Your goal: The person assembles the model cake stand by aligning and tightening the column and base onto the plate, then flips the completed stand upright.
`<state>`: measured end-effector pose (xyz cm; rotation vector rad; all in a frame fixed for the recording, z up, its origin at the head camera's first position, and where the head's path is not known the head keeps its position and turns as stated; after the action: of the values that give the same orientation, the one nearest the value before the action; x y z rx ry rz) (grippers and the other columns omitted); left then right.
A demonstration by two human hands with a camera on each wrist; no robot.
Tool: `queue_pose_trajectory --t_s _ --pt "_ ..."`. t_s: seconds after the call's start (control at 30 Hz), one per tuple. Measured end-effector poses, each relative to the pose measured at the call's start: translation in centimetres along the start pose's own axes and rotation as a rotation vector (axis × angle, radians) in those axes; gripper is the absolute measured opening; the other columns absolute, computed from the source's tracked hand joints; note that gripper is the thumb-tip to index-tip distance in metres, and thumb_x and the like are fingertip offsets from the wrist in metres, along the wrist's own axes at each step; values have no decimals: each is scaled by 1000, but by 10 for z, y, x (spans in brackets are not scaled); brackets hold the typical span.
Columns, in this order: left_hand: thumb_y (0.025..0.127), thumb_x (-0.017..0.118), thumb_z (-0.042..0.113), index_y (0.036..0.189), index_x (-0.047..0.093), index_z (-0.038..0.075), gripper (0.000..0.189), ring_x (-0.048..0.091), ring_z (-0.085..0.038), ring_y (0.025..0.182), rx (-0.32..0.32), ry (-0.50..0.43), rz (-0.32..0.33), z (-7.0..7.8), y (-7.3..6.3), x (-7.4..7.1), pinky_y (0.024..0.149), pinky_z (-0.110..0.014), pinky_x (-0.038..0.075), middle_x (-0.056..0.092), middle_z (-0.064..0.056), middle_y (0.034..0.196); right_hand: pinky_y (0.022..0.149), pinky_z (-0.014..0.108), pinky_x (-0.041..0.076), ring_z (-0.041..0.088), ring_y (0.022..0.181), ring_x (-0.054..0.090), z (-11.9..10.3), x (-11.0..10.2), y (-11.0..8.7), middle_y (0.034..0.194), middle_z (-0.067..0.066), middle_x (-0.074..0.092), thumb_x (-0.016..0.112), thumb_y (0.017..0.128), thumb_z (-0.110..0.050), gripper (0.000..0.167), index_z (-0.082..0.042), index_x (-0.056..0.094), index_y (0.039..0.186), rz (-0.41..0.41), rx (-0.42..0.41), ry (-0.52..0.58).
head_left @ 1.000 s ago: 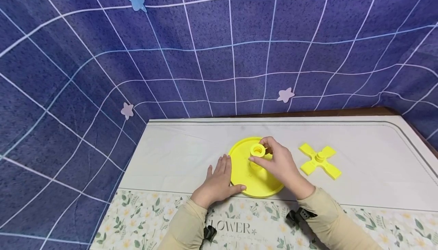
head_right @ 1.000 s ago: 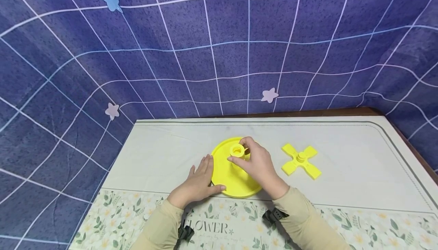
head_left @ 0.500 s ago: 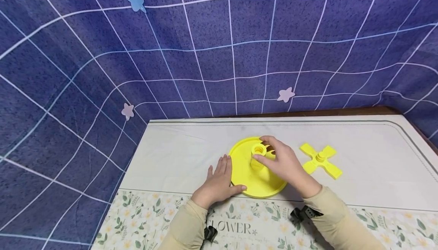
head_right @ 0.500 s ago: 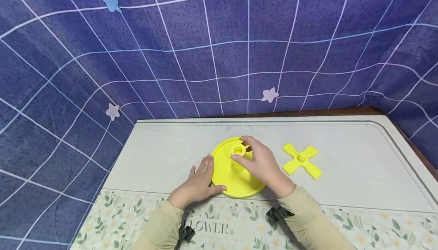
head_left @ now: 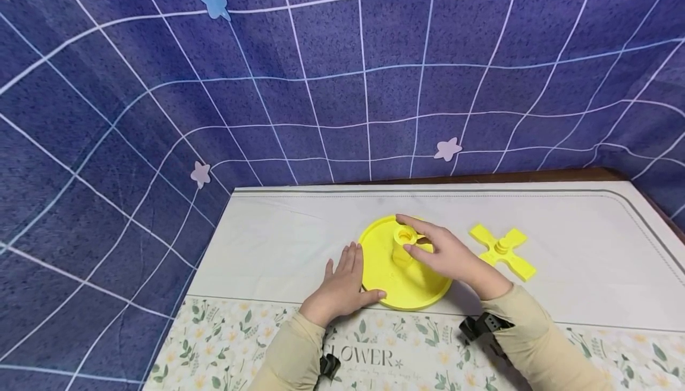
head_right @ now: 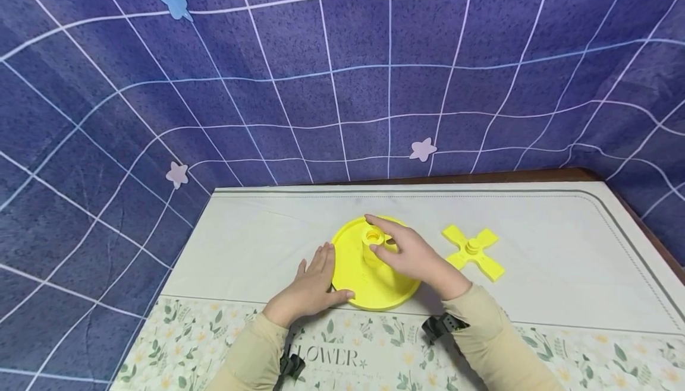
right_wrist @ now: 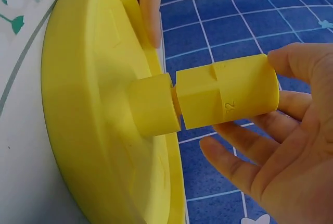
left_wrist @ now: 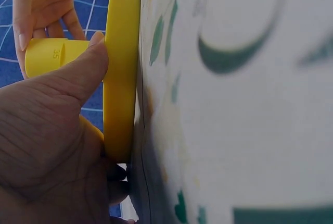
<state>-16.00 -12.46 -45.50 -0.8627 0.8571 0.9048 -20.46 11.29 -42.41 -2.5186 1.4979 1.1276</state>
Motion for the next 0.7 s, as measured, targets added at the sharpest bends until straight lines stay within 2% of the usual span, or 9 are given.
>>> queue_pose_trajectory --t_s 0.2,0.4,0.57,0.7 --pt "89 56 62 154 3 -3 107 -1 -32 149 -3 4 -4 1 1 0 115 -58 4 0 -20 161 94 45 50 33 121 56 3 -1 -1 139 18 53 64 95 -16 48 1 52 138 -4 74 3" --pt "89 56 62 154 3 -3 107 0 -32 149 -3 13 3 1 1 0 115 -59 4 -1 -19 162 95 44 49 31 116 59 3 -2 -1 136 17 56 66 94 -21 48 1 55 136 15 106 8" --pt "90 56 62 154 2 -4 106 -1 -32 149 -7 1 0 1 0 -1 115 -59 3 -2 -19 162 93 42 51 29 110 63 3 3 0 131 16 60 69 92 -24 47 0 58 132 55 125 -4" --pt "90 57 61 154 2 -4 106 -1 -31 149 -11 0 2 2 -1 0 115 -59 3 -2 -19 162 89 41 53 27 102 66 2 6 2 125 13 64 74 89 -27 47 -2 61 127 106 131 -55"
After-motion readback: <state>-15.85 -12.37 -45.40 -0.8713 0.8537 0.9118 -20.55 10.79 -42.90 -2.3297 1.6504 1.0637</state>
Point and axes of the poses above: each hand's wrist, its own y-axis towards the middle knuckle, its own x-axis out of the palm, z = x × y, the point moved 1 cm from there along y, towards the middle knuckle
